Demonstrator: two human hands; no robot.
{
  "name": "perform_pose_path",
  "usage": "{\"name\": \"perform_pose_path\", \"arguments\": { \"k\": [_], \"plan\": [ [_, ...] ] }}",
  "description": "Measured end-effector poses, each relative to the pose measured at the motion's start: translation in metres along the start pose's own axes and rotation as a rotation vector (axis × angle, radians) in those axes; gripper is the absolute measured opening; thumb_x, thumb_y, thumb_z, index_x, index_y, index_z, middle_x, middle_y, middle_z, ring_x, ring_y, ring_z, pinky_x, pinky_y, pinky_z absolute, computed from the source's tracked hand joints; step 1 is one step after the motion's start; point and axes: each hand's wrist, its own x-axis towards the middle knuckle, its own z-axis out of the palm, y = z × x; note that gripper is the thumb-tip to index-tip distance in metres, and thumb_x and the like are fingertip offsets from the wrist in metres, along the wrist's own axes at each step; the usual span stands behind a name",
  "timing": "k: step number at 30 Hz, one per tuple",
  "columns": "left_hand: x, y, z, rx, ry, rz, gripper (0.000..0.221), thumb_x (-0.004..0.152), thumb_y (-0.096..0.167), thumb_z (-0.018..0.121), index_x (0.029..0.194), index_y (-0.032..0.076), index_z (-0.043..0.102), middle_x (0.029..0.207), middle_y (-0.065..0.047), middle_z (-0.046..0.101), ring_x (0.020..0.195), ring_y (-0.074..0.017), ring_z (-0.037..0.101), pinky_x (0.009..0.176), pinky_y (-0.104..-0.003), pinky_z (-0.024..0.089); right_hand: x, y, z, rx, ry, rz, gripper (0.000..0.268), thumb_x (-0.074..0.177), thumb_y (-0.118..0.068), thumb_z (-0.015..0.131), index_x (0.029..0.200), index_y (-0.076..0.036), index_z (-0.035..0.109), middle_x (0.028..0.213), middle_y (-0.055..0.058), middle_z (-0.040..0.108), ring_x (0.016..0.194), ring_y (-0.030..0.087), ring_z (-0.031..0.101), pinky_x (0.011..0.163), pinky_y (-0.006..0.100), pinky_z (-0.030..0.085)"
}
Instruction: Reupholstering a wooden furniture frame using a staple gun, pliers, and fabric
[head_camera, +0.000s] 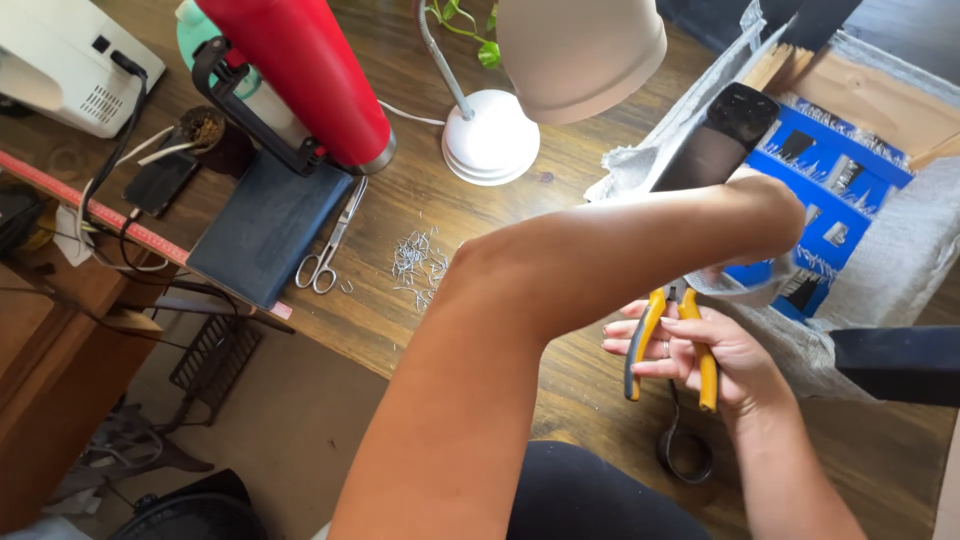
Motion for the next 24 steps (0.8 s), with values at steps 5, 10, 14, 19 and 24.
{"name": "perform_pose_path", "arguments": {
  "k": [5, 10, 14, 19, 24],
  "plan": [
    [0.025, 0.007, -0.009, 0.000, 0.021, 0.027, 0.068, 0.101, 0.058, 0.064, 0.156, 0.029, 0.038, 0.157, 0.007, 0.041, 0.143, -0.0147, 0.040, 0.114, -0.035, 0.043, 0.008, 0.002, -0.033, 0.290, -0.268, 0.022, 0.050, 0.093, 0.002, 0.050, 0.137, 0.024, 0.042, 0.138, 0.057, 0.039, 0.122, 0.069, 0.043, 0.081, 0.067, 0.056],
    [0.051, 0.007, -0.009, -0.029, 0.033, 0.038, 0.066, 0.102, 0.058, 0.061, 0.157, 0.030, 0.037, 0.158, 0.008, 0.039, 0.145, -0.0148, 0.038, 0.115, -0.036, 0.042, 0.014, 0.010, -0.045, 0.479, -0.414, 0.017, 0.061, 0.091, 0.003, 0.049, 0.146, 0.023, 0.031, 0.145, 0.057, 0.027, 0.131, 0.073, 0.029, 0.086, 0.068, 0.053],
    [0.054, -0.002, 0.004, -0.069, 0.053, 0.030, 0.064, 0.103, 0.058, 0.059, 0.157, 0.031, 0.037, 0.160, 0.009, 0.037, 0.146, -0.0149, 0.036, 0.115, -0.037, 0.041, 0.023, 0.016, -0.059, 0.546, -0.476, -0.005, 0.061, 0.087, 0.004, 0.049, 0.145, 0.015, 0.033, 0.145, 0.056, 0.026, 0.132, 0.071, 0.028, 0.082, 0.065, 0.057],
    [0.064, -0.009, 0.018, -0.112, 0.067, 0.027, 0.063, 0.104, 0.058, 0.056, 0.158, 0.032, 0.036, 0.161, 0.010, 0.035, 0.148, -0.0150, 0.034, 0.116, -0.039, 0.041, 0.028, 0.027, -0.061, 0.550, -0.334, -0.074, 0.051, 0.088, 0.003, 0.043, 0.138, 0.013, 0.043, 0.144, 0.053, 0.036, 0.131, 0.066, 0.041, 0.076, 0.061, 0.064],
    [0.081, -0.003, 0.025, -0.154, 0.078, 0.024, 0.061, 0.106, 0.057, 0.053, 0.158, 0.033, 0.035, 0.163, 0.011, 0.033, 0.150, -0.0151, 0.031, 0.117, -0.040, 0.040, 0.030, 0.027, -0.075, 0.372, -0.058, -0.082, 0.042, 0.095, -0.013, 0.048, 0.132, 0.007, 0.057, 0.125, 0.037, 0.064, 0.108, 0.047, 0.071, 0.049, 0.020, 0.057]
  ]
}}
